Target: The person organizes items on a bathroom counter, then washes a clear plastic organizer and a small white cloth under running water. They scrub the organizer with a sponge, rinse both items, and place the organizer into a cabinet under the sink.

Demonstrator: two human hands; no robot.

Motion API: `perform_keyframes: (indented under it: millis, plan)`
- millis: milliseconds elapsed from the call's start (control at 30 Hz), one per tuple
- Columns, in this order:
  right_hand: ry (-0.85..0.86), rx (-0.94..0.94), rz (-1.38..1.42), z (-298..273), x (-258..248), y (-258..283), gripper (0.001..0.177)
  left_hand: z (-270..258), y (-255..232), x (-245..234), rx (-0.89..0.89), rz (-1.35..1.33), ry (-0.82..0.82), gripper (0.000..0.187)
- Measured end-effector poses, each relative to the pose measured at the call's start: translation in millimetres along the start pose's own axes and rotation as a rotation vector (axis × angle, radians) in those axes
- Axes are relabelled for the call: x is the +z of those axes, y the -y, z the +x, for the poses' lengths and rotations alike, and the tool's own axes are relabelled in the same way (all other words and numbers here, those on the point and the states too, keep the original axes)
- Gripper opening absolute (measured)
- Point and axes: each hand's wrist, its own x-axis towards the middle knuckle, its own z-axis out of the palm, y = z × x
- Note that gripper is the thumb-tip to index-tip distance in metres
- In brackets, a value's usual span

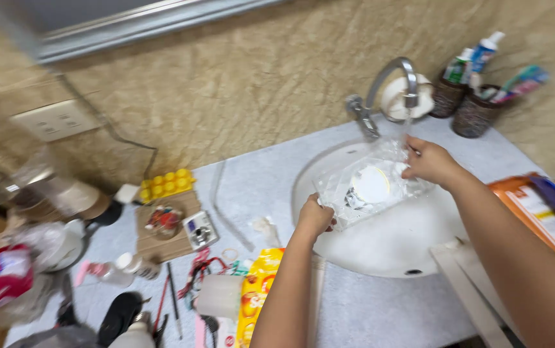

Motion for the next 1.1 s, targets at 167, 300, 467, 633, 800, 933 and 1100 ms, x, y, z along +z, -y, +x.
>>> perform_keyframes:
  millis: [167, 300, 467, 633, 800, 933, 1100]
  plan:
    - [0.000, -0.025, -0.260, -36.5, -24.6, 30.0, 0.108, 22.3, 23.4, 52.6, -0.255, -0.215, 0.094, 0.058]
    - [-0.027, -0.133, -0.250, -55.9, -35.9, 38.3, 0.101, 40.7, 48.3, 73.5, -0.251, -0.320, 0.314, 0.029]
    - [-0.175, -0.252, -0.300, -61.0, -55.4, 20.0, 0.080, 38.8, 47.3, 105.9, -0.295, -0.450, 0.374, 0.026]
    - [-0.046, 0.143, -0.189, -55.8, -56.4, -19.7, 0.081, 22.9, -2.9, 80.7, -0.148, -0.256, 0.113, 0.045]
    - [0.182, 0.156, 0.412, -52.7, -1.9, -44.8, 0.088, -6.3, -59.3, -0.3, 0.127, -0.026, -0.060, 0.047]
    - [0.132, 0.058, 0.289, -31.0, 15.2, -29.8, 0.041, -44.6, -89.0, -33.8, 0.460, 0.490, -0.381, 0.026]
    - [-0.079, -0.049, -0.093, 9.0, -15.6, 13.3, 0.031, -82.2, -101.3, -44.7, 0.676, 0.613, -0.522, 0.024]
